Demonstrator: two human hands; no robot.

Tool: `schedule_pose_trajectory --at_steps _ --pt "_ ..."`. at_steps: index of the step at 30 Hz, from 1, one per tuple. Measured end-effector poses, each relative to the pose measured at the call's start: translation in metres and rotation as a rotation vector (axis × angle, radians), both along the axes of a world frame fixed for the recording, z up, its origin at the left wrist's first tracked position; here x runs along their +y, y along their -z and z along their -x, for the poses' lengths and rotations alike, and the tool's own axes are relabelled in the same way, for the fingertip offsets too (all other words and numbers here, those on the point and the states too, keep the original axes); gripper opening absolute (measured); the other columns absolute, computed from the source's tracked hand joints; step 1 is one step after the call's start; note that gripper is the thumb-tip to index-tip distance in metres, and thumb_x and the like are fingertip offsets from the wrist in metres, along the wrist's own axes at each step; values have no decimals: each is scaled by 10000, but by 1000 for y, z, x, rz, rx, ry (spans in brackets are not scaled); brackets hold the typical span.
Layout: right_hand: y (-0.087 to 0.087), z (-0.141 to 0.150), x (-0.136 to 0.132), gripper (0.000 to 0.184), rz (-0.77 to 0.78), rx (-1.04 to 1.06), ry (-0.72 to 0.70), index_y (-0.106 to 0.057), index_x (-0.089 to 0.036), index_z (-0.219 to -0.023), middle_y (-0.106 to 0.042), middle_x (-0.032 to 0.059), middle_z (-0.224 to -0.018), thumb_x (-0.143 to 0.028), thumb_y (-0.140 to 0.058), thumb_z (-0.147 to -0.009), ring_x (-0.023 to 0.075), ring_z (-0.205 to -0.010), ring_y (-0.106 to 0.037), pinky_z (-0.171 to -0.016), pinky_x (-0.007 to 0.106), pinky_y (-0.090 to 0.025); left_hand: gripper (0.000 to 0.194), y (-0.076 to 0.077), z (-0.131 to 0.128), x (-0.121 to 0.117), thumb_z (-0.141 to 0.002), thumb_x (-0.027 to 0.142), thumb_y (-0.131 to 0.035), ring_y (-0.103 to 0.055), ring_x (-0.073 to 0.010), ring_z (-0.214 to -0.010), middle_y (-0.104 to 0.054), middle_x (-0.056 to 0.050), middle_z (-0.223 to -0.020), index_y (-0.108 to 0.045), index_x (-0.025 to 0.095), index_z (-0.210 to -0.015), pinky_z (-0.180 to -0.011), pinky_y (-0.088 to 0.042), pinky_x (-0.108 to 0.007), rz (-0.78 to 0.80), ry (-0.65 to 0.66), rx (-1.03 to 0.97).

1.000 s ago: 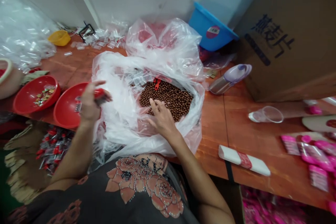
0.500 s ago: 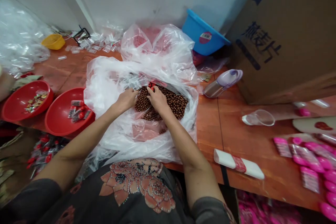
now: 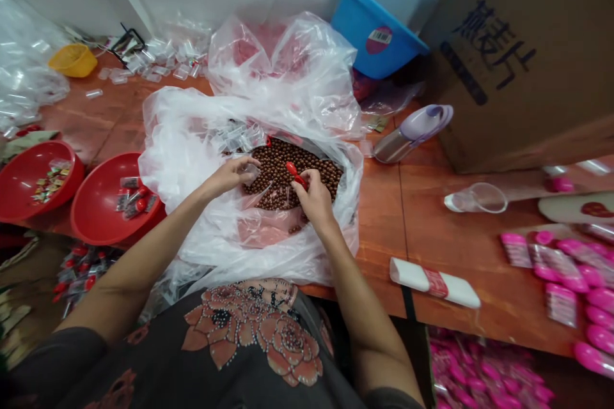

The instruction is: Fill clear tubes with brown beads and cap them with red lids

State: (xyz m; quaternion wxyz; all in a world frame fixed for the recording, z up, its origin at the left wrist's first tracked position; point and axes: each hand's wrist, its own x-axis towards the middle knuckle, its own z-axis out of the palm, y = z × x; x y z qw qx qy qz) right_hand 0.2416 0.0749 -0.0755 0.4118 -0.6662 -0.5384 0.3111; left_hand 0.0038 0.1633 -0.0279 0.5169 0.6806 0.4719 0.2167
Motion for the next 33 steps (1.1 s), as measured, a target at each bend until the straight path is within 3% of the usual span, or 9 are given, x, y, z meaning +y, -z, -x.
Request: schedule_pose_trajectory --at_steps 3,7,11,16,19,22,26,29,33 --pt "2 -3 -23 504 -18 174 28 -529 -244 -1294 -712 41 -1048 -413 -648 -834 211 -968 -655 -921 391 -480 328 6 -9 -3 -668 130 -681 -605 -124 -683 -664 -8 -782 -620 143 -990 -669 -468 -244 165 -99 -183" --pt "-2 -5 -49 397 -11 294 37 -616 -247 -1221 -688 65 -1204 -447 -589 -879 214 -1088 -631 -983 404 -474 362 13 -10 -3 -594 80 -717 -536 -93 -537 -577 46 -620 -586 143 -926 -565 -417 -214 220 -226 -123" --pt "-3 -3 -63 325 54 527 86 -609 -239 -1076 -702 43 -1070 -467 -629 -845 173 -866 -653 -773 331 -552 423 12 -10 -2 -615 118 -725 -518 -92 -517 -575 42 -623 -618 130 -1024 -542 -411 -219 293 -268 -151" --pt "-6 0 -69 282 42 623 131 -564 -233 -856 -657 -10 -895 -392 -760 -731 148 -793 -625 -756 297 -538 224 18 -7 1 -635 165 -732 -521 -94 -568 -580 26 -672 -595 144 -811 -548 -396 -213 113 -407 -43" --pt "-7 2 -72 253 55 582 88 -574 -228 -842 -643 -13 -834 -361 -761 -736 153 -769 -619 -767 304 -518 234 25 -4 3 -635 147 -727 -530 -114 -552 -574 33 -637 -594 156 -827 -562 -415 -235 112 -424 147" --pt "-4 2 -77 265 67 492 67 -568 -235 -939 -657 6 -904 -331 -733 -756 173 -824 -637 -795 324 -510 249 28 -8 5 -651 148 -721 -555 -136 -592 -607 18 -645 -662 156 -893 -606 -428 -253 68 -349 294" --pt "-3 2 -85 260 118 158 -38 -555 -240 -1076 -651 19 -947 -257 -620 -825 190 -863 -632 -834 353 -493 181 30 -28 11 -664 198 -732 -579 -159 -657 -657 -11 -690 -733 171 -843 -647 -431 -275 -3 -264 369" --pt "-8 1 -89 96 136 -103 -174 -579 -223 -936 -649 40 -917 -215 -578 -840 212 -883 -610 -827 363 -478 162 37 -47 17 -644 183 -743 -592 -162 -662 -670 -11 -692 -735 173 -805 -663 -450 -281 27 -266 313" --pt "-15 -3 -94 29 159 -348 -276 -577 -214 -846 -658 71 -893 -195 -564 -863 241 -880 -593 -803 375 -474 161 49 -70 20 -643 151 -737 -592 -137 -619 -656 -7 -702 -694 149 -798 -624 -481 -267 173 -261 8"
